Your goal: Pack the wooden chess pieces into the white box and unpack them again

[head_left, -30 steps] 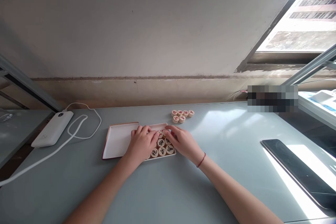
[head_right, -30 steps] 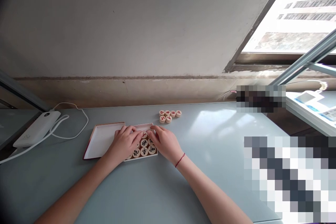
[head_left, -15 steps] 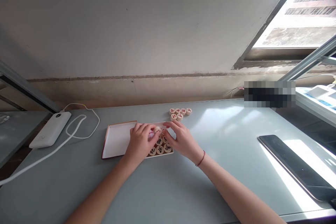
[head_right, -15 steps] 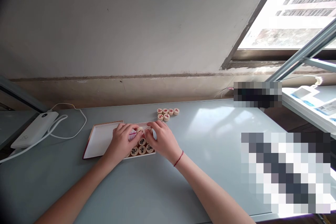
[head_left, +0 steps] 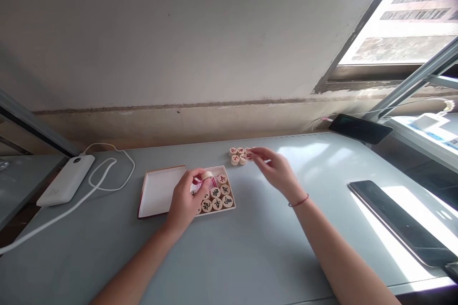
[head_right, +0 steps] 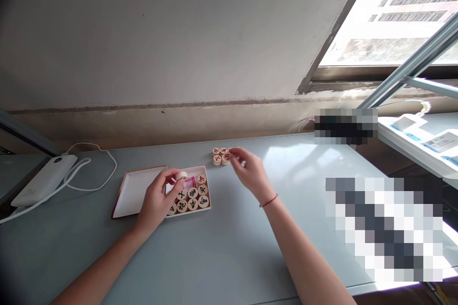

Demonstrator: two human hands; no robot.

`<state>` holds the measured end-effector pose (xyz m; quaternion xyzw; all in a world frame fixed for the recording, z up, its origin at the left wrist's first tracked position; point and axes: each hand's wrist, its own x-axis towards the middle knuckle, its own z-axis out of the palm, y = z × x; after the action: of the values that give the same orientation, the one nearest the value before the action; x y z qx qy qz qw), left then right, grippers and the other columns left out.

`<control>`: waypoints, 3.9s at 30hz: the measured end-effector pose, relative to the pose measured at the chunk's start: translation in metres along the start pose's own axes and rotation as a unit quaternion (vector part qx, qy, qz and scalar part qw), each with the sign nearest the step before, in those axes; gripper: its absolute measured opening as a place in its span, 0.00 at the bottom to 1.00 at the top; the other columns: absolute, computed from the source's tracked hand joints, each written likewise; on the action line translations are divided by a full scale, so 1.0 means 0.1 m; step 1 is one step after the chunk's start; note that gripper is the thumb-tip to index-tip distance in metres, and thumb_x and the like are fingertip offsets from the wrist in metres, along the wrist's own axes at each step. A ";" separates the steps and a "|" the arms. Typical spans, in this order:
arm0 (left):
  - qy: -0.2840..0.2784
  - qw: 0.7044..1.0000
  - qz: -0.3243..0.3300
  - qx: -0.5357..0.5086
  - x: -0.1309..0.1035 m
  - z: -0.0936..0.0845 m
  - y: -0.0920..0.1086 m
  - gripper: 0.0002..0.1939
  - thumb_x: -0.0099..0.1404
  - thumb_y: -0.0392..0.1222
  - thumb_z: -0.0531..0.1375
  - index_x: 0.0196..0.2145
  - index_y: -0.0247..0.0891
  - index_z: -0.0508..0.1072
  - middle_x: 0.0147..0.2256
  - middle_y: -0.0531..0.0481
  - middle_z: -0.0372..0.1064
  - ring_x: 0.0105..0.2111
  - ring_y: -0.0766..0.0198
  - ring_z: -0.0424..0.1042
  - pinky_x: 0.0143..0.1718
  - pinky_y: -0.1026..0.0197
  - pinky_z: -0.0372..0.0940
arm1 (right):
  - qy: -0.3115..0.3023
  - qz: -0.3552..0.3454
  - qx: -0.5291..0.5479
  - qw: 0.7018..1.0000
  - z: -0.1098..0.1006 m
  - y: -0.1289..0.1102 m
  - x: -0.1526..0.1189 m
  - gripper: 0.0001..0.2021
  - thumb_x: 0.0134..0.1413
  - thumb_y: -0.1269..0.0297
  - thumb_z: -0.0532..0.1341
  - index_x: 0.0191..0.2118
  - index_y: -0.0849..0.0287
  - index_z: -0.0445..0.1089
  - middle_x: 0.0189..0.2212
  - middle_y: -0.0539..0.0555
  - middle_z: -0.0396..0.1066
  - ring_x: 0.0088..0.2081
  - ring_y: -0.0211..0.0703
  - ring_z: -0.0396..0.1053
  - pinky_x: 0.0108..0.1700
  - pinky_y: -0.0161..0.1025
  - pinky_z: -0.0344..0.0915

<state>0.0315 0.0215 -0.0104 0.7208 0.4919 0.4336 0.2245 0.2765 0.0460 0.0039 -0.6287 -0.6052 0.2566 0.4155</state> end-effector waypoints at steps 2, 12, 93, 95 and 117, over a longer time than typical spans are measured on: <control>0.002 1.000 0.016 -0.014 0.00 -0.01 -0.05 0.06 0.67 0.41 0.56 0.41 0.44 0.70 0.38 0.51 0.69 0.35 0.65 0.70 0.38 0.61 0.68 | -0.009 0.063 -0.042 0.997 -0.11 0.16 0.07 0.12 0.52 0.60 0.56 0.39 0.57 0.73 0.36 0.56 0.77 0.36 0.45 0.72 0.38 0.41 0.67; -0.024 0.999 0.026 -0.003 -0.03 0.01 -0.04 0.09 0.66 0.40 0.57 0.45 0.44 0.69 0.42 0.50 0.67 0.35 0.66 0.71 0.39 0.62 0.69 | 0.027 0.107 -0.098 0.989 0.04 0.31 0.10 0.11 0.51 0.58 0.56 0.34 0.58 0.72 0.29 0.54 0.74 0.30 0.43 0.69 0.32 0.38 0.62; -0.106 0.990 -0.088 -0.018 0.09 0.16 0.23 0.08 0.64 0.48 0.55 0.35 0.42 0.69 0.32 0.54 0.72 0.32 0.64 0.71 0.34 0.63 0.64 | -0.223 -0.073 0.182 0.955 0.30 -0.15 -0.23 0.15 0.58 0.53 0.58 0.44 0.57 0.69 0.36 0.53 0.71 0.34 0.39 0.67 0.36 0.37 0.67; -0.108 0.988 -0.107 -0.036 0.08 0.15 0.25 0.10 0.63 0.49 0.56 0.36 0.42 0.69 0.31 0.54 0.71 0.31 0.64 0.70 0.32 0.64 0.64 | -0.246 -0.061 0.244 0.936 0.28 -0.16 -0.22 0.15 0.56 0.54 0.60 0.44 0.58 0.69 0.37 0.54 0.71 0.39 0.41 0.69 0.42 0.40 0.69; -0.071 0.990 -0.104 -0.062 0.09 0.14 0.18 0.15 0.65 0.49 0.56 0.47 0.44 0.72 0.34 0.52 0.72 0.34 0.64 0.71 0.39 0.61 0.68 | 0.033 0.128 -0.084 0.988 -0.08 0.46 0.16 0.11 0.48 0.54 0.56 0.31 0.56 0.65 0.26 0.53 0.71 0.27 0.42 0.65 0.29 0.38 0.59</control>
<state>0.0537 0.0234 -0.0010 0.6794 0.5192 0.3855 0.3468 0.3109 0.0634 -0.0271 -0.7417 -0.5255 0.2348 0.3443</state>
